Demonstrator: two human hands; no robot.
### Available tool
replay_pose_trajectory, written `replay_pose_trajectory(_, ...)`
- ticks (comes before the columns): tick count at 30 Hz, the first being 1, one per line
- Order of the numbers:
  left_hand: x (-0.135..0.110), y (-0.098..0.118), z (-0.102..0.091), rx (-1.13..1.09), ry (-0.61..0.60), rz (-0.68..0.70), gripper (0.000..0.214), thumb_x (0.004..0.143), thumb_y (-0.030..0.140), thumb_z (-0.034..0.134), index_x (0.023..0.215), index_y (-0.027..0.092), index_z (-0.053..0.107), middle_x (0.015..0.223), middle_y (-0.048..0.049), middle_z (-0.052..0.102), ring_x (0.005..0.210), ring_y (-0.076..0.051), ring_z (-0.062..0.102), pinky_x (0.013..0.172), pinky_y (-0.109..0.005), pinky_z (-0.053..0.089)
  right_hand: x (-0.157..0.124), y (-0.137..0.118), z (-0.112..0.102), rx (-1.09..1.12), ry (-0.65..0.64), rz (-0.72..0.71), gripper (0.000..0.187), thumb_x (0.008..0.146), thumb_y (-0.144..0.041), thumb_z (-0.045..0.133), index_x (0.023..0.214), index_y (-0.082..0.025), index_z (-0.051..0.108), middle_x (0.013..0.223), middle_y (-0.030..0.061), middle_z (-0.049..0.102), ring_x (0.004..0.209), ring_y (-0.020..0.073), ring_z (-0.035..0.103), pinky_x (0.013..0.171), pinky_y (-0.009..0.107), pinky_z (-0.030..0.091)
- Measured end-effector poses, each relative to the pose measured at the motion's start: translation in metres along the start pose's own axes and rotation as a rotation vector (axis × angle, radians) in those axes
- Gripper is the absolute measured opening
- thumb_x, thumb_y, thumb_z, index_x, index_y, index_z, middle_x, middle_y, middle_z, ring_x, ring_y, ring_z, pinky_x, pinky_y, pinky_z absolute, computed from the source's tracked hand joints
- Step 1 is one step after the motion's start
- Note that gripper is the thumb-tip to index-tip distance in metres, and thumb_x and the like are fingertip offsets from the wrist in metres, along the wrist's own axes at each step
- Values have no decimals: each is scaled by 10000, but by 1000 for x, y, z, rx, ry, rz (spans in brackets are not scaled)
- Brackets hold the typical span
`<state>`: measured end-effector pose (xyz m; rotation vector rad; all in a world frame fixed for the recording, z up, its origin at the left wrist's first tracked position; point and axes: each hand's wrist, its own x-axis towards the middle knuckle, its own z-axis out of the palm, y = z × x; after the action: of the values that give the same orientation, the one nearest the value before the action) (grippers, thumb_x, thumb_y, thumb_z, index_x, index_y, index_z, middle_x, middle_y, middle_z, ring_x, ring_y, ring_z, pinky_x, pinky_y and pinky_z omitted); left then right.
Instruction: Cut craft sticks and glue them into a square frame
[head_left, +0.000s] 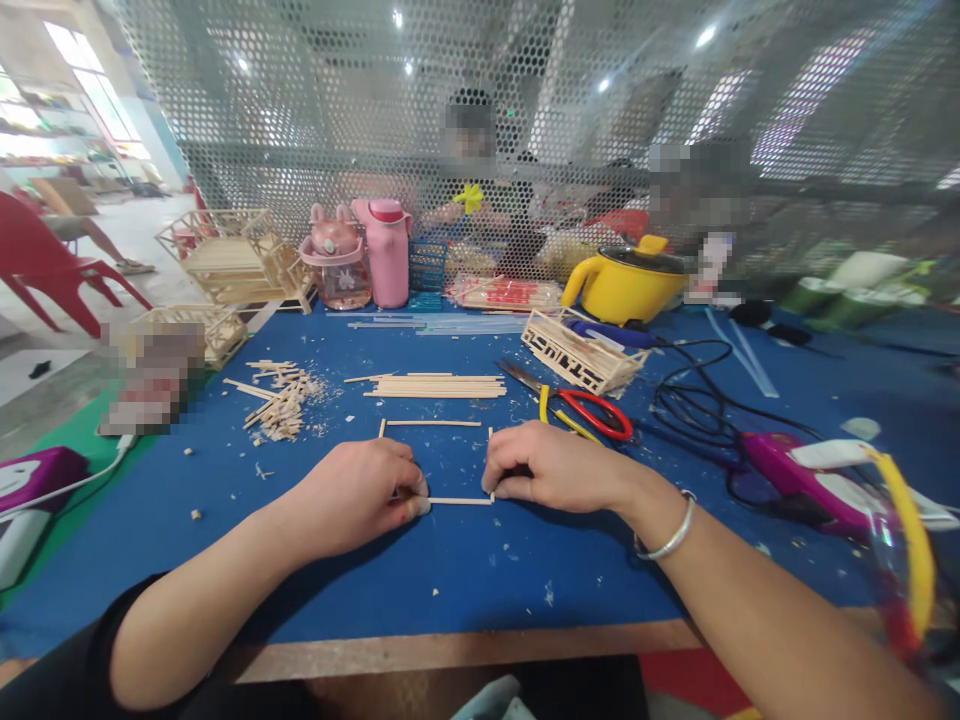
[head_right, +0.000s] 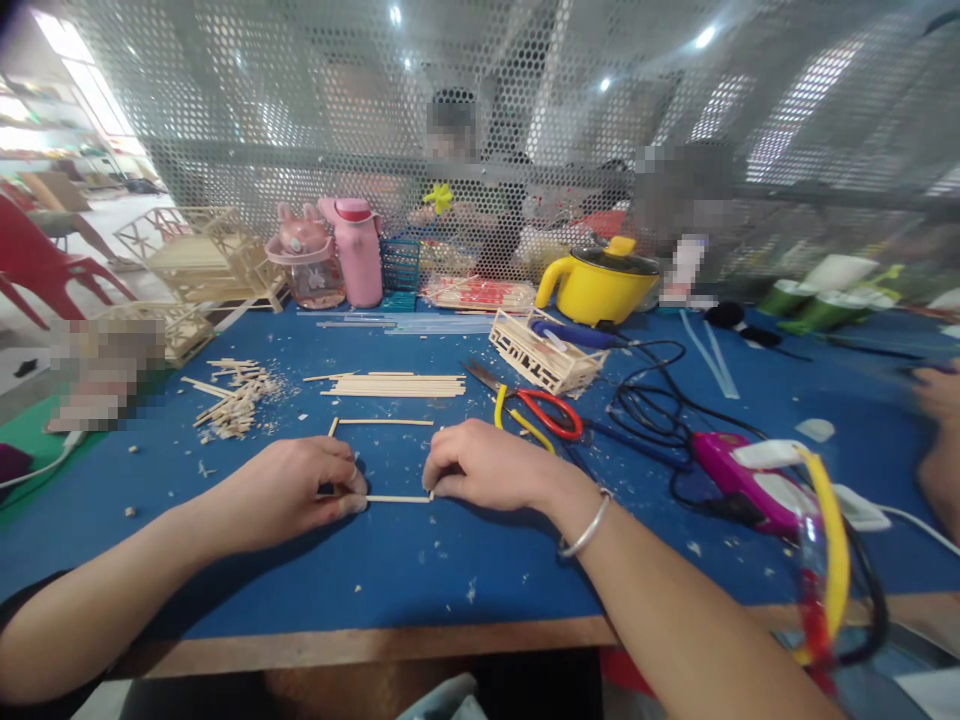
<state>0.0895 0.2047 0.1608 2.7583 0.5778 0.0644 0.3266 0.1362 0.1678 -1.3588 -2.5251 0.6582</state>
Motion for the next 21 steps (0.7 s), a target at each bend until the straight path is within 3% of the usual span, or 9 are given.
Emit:
replay_pose_trajectory(13,-1,2,-1,-65,31,-75,179,809,328,494,810,239,649,794,1,614,741,-141,564,646,-237,385,-1,-2,-3,74,-4,22,110,764,-127,586,798,-171,680,785,5,631,707,101,557,680,209,423)
replay_pose_trajectory(16,0,2,-2,-71,46,-102,161,790,335,512,831,244,638,807,5,609,728,-139,554,630,-235,379,-5,2,-8,105,38,118,87,730,-146,605,794,-168,659,769,-1,624,656,95,533,613,201,415)
replay_pose_trajectory(21,-1,3,-2,-72,46,-107,150,778,327,522,835,241,631,808,7,605,709,-133,547,615,-231,369,-6,18,-9,43,181,397,119,699,-254,635,782,-168,626,667,-9,599,588,103,510,540,211,388)
